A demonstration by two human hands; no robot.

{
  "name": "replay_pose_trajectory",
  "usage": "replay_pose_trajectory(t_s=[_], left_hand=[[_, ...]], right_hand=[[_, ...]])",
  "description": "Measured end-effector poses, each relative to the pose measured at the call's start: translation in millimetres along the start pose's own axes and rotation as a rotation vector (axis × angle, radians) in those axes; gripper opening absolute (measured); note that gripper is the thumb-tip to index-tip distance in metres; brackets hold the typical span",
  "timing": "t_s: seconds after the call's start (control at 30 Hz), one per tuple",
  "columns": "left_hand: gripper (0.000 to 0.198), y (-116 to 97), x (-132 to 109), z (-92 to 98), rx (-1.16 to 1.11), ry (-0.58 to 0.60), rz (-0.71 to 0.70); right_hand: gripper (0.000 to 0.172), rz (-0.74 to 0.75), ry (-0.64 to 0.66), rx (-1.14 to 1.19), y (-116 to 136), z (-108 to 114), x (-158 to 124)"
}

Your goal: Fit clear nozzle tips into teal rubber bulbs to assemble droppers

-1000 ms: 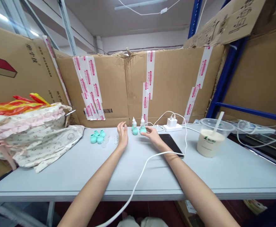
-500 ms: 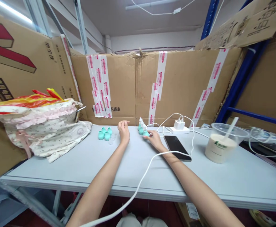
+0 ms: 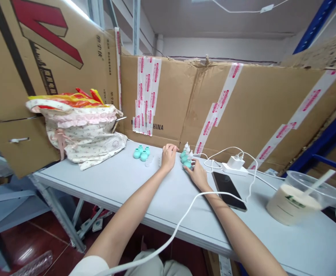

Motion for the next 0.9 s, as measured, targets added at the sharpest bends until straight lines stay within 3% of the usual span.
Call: replay_pose_trajectory(t_s=[0.1, 0.17, 0.27, 0.33, 0.47, 0.6, 0.7, 0.9], left_hand=[[0.034, -1, 0, 5.1, 0.010, -0.016, -0.008], [0.035, -3, 2, 11.7, 0.014, -0.046, -0.008], [0.036, -3, 7, 30.4, 0.026, -0.145, -0.010], [0.036, 3, 12, 48.9, 0.052, -0.224, -0.019], [0.031, 30, 14, 88.4, 0.158, -0.280, -0.092], [0.029, 61, 6, 115.8, 0.266, -0.344, -0.061], [0.029, 68, 1, 120.1, 0.291, -0.362, -0.047], [0.024, 63, 3, 111.6, 0.280, -0.237, -0.099]], right_hand=[[0.049, 0.006, -0.006, -0.026, 4, 4, -2], [0.048, 0.023, -0.078, -0.037, 8, 12, -5], [0.041, 0.120, -0.257, -0.006, 21, 29, -12], [0.032, 0.205, -0.273, 0.070, 32, 34, -16], [0.021, 0.316, -0.015, 0.172, 58, 18, -18], [0.027, 0.388, 0.209, 0.066, 87, -9, -8], [0.031, 0.404, 0.298, -0.063, 106, -28, 4], [0.014, 0.392, 0.344, -0.216, 121, -51, 15]])
Point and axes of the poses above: each hand's wrist, its own x-axis towards the middle knuckle, its own z-axis out of the back of the hand, y = z × x, the point moved 4 cm from there along x, towards the middle knuckle, and after that the axes turned 6 degrees about x, right-handed, at the moved point
